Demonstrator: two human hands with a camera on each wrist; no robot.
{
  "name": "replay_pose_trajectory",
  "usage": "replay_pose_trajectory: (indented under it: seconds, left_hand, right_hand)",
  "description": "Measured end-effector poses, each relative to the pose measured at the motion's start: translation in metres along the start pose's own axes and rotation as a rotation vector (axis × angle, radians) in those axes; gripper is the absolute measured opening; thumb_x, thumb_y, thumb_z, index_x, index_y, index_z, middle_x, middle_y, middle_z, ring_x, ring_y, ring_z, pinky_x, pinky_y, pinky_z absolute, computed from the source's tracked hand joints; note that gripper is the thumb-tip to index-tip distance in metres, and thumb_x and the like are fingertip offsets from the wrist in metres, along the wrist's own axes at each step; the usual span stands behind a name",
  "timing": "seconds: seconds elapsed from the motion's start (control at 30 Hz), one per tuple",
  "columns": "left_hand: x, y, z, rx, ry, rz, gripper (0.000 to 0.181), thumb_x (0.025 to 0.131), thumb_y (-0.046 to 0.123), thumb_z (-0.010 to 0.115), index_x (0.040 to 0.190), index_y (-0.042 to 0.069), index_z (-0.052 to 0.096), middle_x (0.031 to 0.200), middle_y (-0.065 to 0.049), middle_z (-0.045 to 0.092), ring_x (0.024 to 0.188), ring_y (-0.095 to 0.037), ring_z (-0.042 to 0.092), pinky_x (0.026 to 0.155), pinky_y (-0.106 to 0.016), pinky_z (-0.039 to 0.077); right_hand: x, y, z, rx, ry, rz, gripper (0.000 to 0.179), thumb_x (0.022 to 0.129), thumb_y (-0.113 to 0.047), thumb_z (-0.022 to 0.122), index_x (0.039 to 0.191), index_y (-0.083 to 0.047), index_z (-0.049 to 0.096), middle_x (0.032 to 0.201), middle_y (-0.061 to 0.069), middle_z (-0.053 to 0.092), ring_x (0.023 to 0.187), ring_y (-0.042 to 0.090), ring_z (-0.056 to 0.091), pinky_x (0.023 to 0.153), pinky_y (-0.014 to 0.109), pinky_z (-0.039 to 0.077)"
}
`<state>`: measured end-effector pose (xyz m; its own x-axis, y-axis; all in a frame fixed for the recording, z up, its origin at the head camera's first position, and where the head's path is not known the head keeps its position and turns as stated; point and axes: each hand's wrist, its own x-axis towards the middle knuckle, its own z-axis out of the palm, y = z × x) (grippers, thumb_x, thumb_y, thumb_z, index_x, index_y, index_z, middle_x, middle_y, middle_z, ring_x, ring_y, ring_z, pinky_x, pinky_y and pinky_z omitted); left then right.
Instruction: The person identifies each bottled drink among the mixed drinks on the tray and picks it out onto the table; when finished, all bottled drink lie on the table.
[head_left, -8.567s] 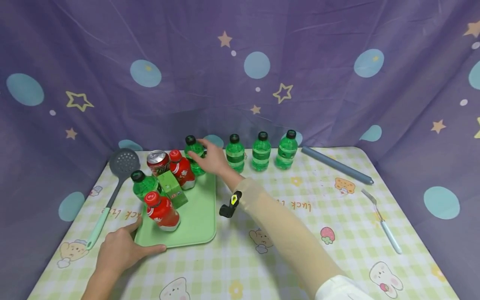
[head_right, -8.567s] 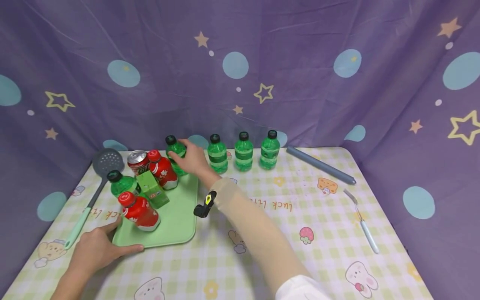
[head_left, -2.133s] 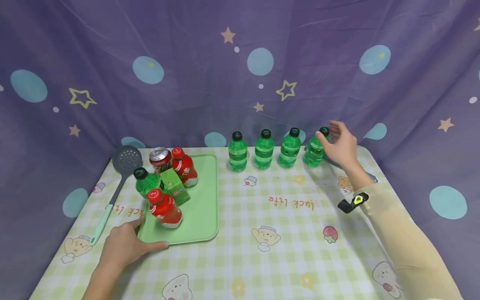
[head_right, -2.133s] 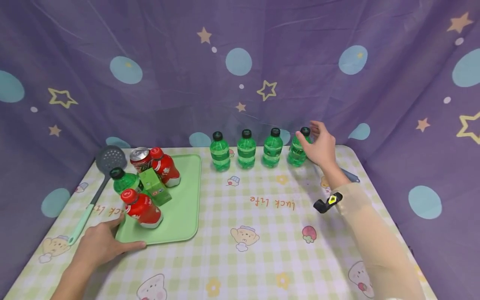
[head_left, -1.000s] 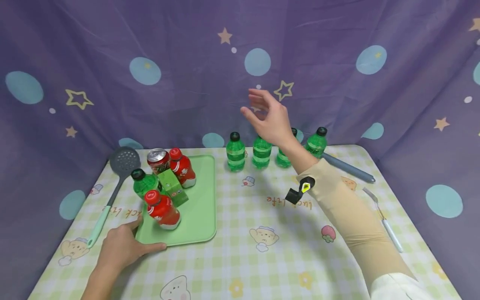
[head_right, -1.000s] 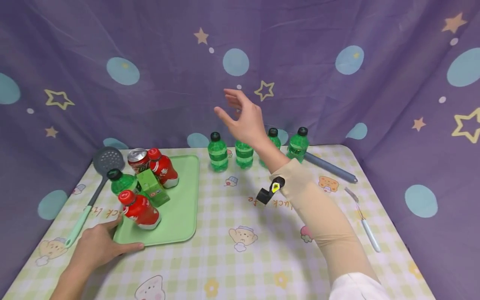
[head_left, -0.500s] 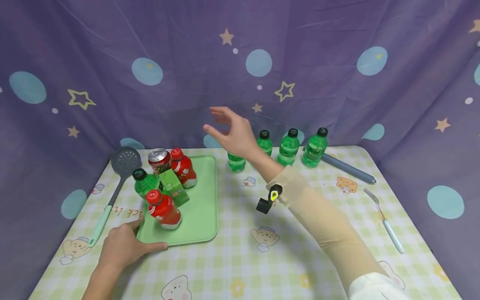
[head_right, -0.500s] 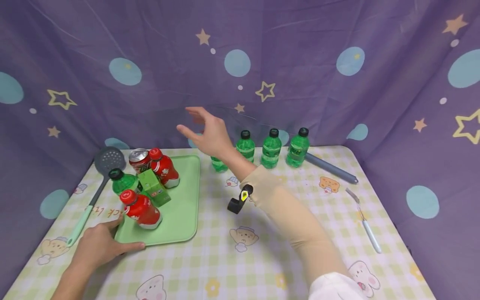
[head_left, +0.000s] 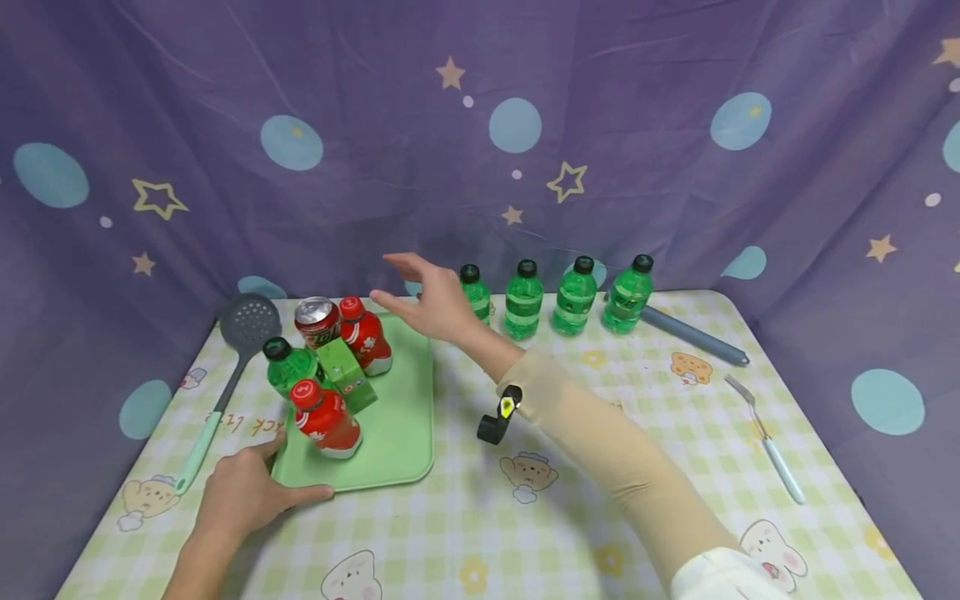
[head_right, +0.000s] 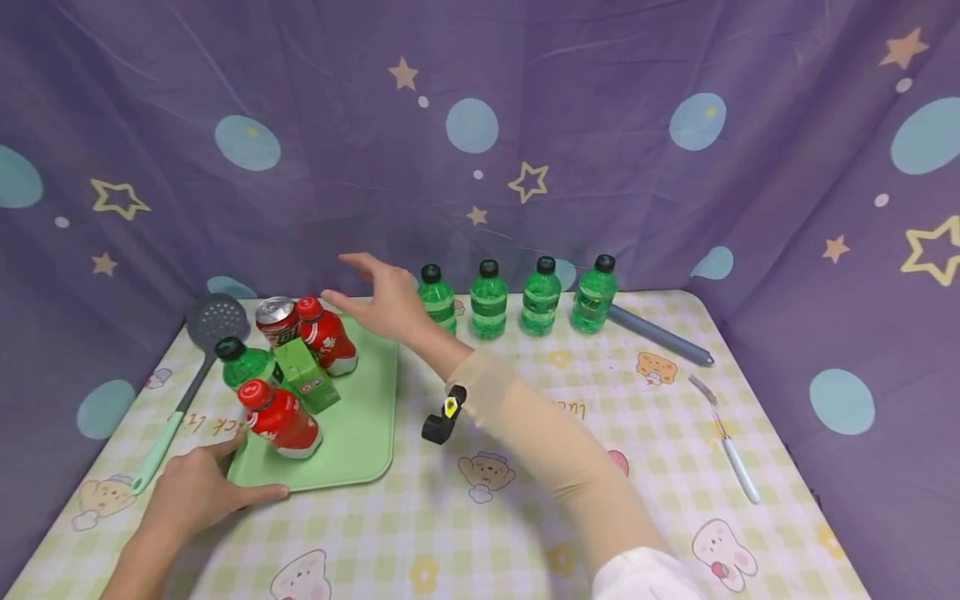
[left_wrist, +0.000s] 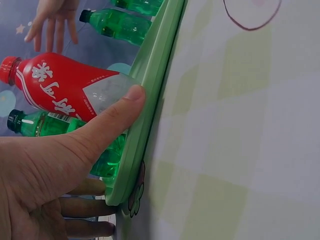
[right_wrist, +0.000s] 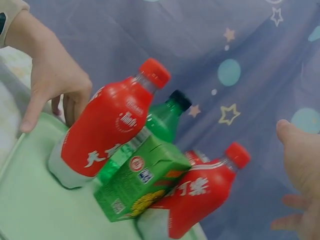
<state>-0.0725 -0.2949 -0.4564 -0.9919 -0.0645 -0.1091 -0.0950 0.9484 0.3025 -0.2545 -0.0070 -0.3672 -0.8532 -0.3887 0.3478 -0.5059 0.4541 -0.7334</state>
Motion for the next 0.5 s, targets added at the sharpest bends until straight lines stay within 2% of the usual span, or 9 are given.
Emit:
replay_pose_trajectory:
  seconds: [0.3,0.5]
  left_hand:
    - [0.000,-0.001,0.001,0.006,-0.008,-0.006,0.142,0.052,0.087,0.087,0.145,-0.015,0.053,0.134,-0.046,0.057,0.111,-0.063,0.065,0.085,-0.065,0.057]
    - [0.000,0.000,0.001,0.004,0.005,0.001,0.140,0.053,0.085,0.089,0.145,-0.015,0.054,0.134,-0.046,0.057,0.110,-0.062,0.065,0.085,-0.065,0.057]
  right_hand:
    - [0.001,0.013,0.035,0.019,-0.037,0.027,0.063,0.098,-0.042,0.077,0.154,-0.020,0.057,0.156,0.003,0.062,0.131,0.023,0.070,0.105,0.032,0.058]
    - [-0.001,0.017,0.051,0.061,-0.095,0.061,0.065,0.098,-0.041,0.078,0.155,-0.019,0.055,0.156,0.002,0.062,0.133,0.025,0.069,0.107,0.028,0.057]
